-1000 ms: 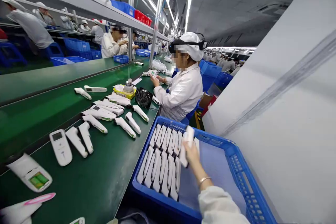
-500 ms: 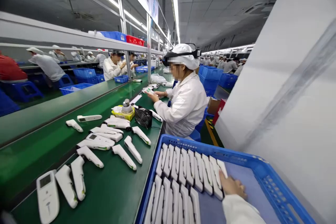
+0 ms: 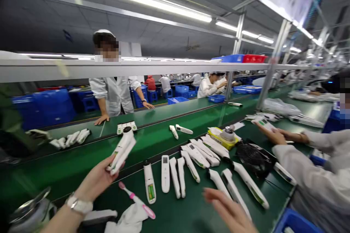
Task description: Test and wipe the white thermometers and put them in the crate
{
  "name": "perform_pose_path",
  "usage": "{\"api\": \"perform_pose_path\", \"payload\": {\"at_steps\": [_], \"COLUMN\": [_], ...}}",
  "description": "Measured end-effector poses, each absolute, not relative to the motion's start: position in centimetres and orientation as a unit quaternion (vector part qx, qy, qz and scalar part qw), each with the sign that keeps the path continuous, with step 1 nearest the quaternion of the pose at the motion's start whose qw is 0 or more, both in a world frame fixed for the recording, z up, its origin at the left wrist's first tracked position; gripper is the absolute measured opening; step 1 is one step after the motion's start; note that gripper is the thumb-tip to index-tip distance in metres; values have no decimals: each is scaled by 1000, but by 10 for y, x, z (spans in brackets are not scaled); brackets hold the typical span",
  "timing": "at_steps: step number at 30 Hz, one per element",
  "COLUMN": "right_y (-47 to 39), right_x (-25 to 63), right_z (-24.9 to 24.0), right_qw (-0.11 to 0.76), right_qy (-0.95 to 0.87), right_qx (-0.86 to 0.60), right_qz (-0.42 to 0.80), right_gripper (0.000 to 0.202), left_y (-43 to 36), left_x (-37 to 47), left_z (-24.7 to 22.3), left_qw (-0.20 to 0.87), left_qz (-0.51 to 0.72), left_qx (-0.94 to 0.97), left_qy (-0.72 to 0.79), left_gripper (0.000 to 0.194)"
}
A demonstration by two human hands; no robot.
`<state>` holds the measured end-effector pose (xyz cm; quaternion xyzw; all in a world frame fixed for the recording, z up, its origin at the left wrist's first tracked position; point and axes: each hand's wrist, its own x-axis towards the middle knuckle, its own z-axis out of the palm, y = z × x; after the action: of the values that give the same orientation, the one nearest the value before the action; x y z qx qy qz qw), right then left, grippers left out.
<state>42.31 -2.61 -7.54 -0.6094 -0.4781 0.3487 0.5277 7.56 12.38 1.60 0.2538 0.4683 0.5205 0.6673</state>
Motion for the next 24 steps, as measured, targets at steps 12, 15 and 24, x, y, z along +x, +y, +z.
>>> {"api": "perform_pose_path", "payload": {"at_steps": [12, 15, 24], "right_y": [68, 69, 59], "right_x": [146, 138, 149], "right_z": [-7, -6, 13], "right_qw": [553, 551, 521], "right_qy": [-330, -320, -187], "right_qx": [-241, -287, -332], "right_qz": [726, 715, 764], "right_gripper": [41, 31, 38], "left_y": [27, 31, 38], "left_x": [33, 25, 23], "left_z": [15, 11, 5], "left_qw": [609, 509, 687], "left_qz": [543, 540, 488], "left_qx": [364, 451, 403], "left_qy": [449, 495, 357], "left_gripper": [40, 53, 64]}}
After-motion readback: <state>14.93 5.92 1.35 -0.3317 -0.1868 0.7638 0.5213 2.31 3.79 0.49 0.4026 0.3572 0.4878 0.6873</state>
